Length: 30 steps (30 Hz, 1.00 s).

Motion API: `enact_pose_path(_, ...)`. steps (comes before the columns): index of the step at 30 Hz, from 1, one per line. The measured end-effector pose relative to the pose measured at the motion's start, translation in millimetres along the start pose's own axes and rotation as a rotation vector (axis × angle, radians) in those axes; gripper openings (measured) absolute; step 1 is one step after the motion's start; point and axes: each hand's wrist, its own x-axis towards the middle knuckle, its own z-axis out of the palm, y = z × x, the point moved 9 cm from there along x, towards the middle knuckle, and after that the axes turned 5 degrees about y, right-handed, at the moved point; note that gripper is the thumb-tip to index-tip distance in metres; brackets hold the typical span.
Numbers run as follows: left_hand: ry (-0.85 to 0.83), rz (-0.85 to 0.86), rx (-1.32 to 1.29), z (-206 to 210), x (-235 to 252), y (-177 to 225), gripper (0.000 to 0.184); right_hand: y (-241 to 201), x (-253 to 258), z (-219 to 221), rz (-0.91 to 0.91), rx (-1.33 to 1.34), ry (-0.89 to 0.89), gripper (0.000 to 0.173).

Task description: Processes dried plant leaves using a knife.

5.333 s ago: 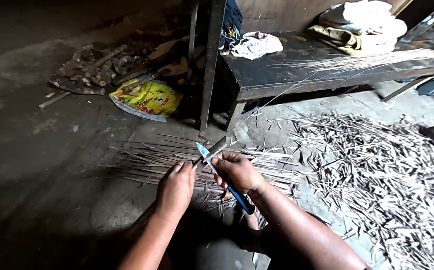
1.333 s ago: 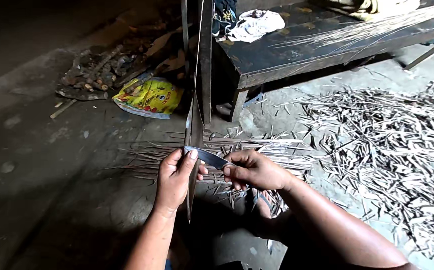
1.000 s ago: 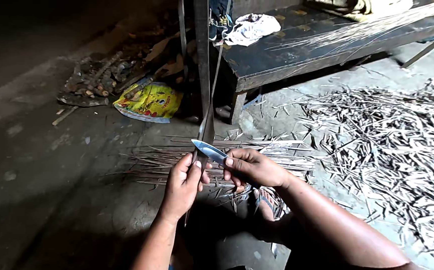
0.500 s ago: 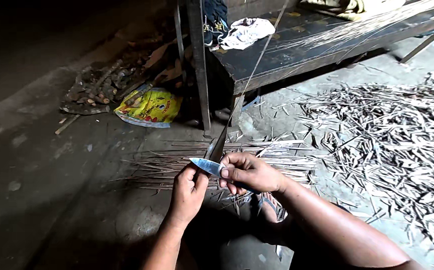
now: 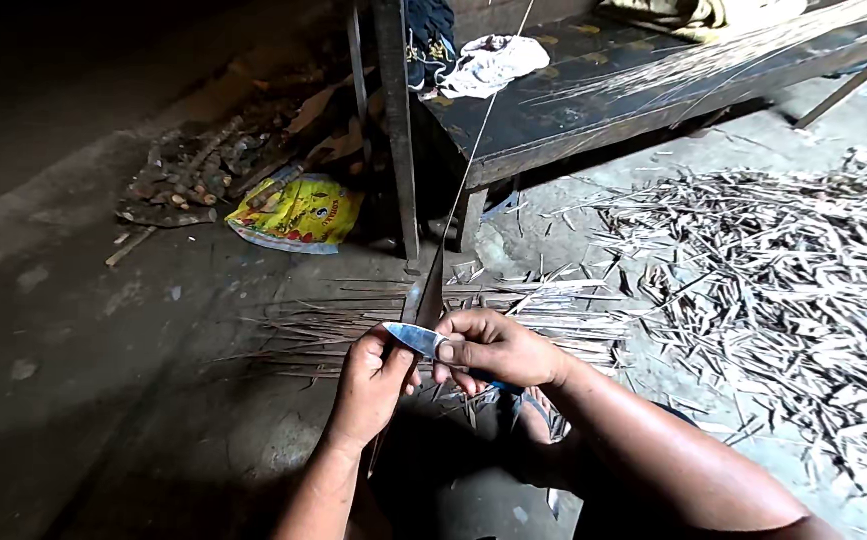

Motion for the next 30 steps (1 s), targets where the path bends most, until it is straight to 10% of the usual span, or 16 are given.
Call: enact_pose_path(30, -0.163, -0.051, 0.025, 8, -4, 5, 0.02, -11, -3, -33, -0.056, -0.07, -0.047, 0.02)
